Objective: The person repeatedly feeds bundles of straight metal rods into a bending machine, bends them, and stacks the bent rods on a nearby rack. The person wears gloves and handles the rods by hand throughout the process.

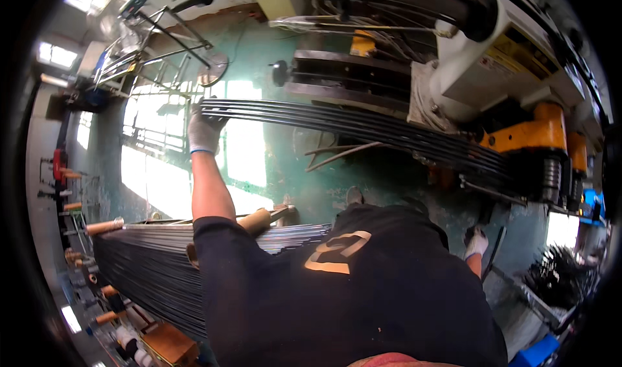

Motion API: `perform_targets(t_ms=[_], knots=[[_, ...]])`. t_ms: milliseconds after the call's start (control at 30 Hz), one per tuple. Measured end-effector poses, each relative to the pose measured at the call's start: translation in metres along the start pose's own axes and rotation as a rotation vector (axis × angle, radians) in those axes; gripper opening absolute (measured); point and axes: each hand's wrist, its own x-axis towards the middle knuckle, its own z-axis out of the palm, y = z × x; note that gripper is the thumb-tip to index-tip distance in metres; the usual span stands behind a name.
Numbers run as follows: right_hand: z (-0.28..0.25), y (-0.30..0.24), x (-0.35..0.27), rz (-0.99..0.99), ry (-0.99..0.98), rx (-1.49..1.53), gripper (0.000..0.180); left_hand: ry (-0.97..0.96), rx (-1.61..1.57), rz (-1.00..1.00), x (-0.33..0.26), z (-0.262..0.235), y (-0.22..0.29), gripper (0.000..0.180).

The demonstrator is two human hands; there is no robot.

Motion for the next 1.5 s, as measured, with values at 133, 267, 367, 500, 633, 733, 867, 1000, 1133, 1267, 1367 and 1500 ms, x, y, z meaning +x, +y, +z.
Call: perform_targets(t_ms=[133,267,367,500,633,733,867,1000,1133,1267,1367,1500], knots=[[0.011,-0.027,-0.027,-0.019,-0.008,-0.004,0.024,-0.022,0.024,-0.066,-0.004,-0.011,0.003,0.053],[0.003,-0.014,-0.031,0.008,-0.019,-0.130,0.025,-0.032,0.111,-0.120,-0.009,0.015,0.006,0.057],[-0.001,0.001,-0.011,0.012,-0.071,-0.230,0.026,0.103,0.173,-0.092,-0.012,0.023,0.006,0.062],[0.004,0.002,0.014,-0.064,-0.111,-0.269,0.027,0.376,0.009,0.008,-0.029,0.029,-0.022,0.080],[0.007,-0.016,0.046,0.008,-0.165,-0.220,0.029,0.437,-0.136,-0.034,-0.086,0.054,-0.104,0.082],[0.000,-0.030,0.076,0.019,-0.248,-0.436,0.030,0.473,-0.154,-0.193,-0.129,0.085,-0.197,0.077],[-0.038,0.008,0.171,-0.585,-0.424,-1.055,0.032,0.524,-0.228,-0.450,-0.210,0.156,-0.333,0.076],[-0.042,0.052,0.243,-0.925,-0.467,-1.006,0.034,0.176,-0.156,-0.744,-0.275,0.219,-0.431,0.057],[-0.053,0.055,0.295,-1.033,-0.374,-0.744,0.035,-0.018,-0.002,-0.740,-0.276,0.257,-0.446,0.044],[-0.062,-0.032,0.219,-0.315,-0.430,-0.725,0.036,-0.168,0.266,-0.484,-0.244,0.205,-0.451,0.036],[-0.084,-0.036,0.160,-0.078,-0.278,-0.661,0.037,-0.583,0.992,-0.097,-0.229,0.218,-0.444,0.033],[-0.124,0.018,0.106,0.120,-0.241,-0.717,0.042,-0.967,1.449,0.192,-0.223,0.217,-0.432,0.033]])
